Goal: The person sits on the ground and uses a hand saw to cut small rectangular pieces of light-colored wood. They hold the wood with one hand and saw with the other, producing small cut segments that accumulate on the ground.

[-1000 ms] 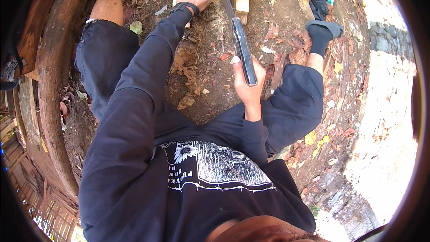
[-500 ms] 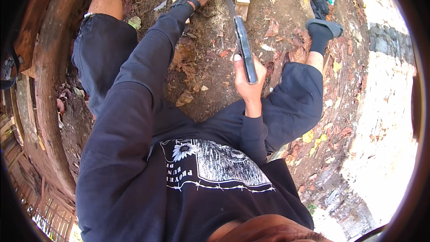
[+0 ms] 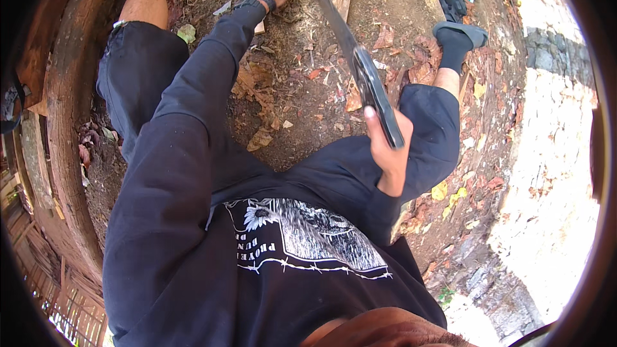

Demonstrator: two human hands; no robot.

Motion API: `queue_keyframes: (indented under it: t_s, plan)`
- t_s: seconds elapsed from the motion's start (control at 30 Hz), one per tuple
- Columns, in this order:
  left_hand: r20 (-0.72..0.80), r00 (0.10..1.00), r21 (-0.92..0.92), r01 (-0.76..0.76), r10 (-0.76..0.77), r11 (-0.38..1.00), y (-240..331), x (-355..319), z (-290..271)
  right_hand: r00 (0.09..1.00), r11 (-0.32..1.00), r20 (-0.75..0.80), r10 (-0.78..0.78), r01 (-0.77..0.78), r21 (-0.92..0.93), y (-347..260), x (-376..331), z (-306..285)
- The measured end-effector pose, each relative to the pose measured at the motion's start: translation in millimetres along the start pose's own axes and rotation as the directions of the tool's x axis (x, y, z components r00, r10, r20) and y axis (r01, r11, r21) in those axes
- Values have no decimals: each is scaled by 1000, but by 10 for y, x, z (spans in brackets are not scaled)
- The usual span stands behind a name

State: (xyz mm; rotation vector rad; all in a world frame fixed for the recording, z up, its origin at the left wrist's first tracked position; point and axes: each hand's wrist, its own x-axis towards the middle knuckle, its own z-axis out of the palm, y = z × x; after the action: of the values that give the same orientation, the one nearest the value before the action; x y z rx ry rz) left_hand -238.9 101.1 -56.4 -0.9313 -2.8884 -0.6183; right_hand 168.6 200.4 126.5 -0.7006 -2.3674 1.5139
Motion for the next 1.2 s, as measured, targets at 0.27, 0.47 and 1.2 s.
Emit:
queue_keyframes:
  t_s: [0.27,0.47,1.2]
  plan:
    - [21,999,17,-40,39,999,10,-157,-68,998,999,-55,-34,36,37,155,-442,385]
    - [33,999,-52,36,-34,998,61,-172,-194,989,991,-64,-132,131,-21,89,-426,307]
    - [532,840,-63,167,-108,984,556,1327,282,939,939,-212,-271,208,-275,63,-917,-491]
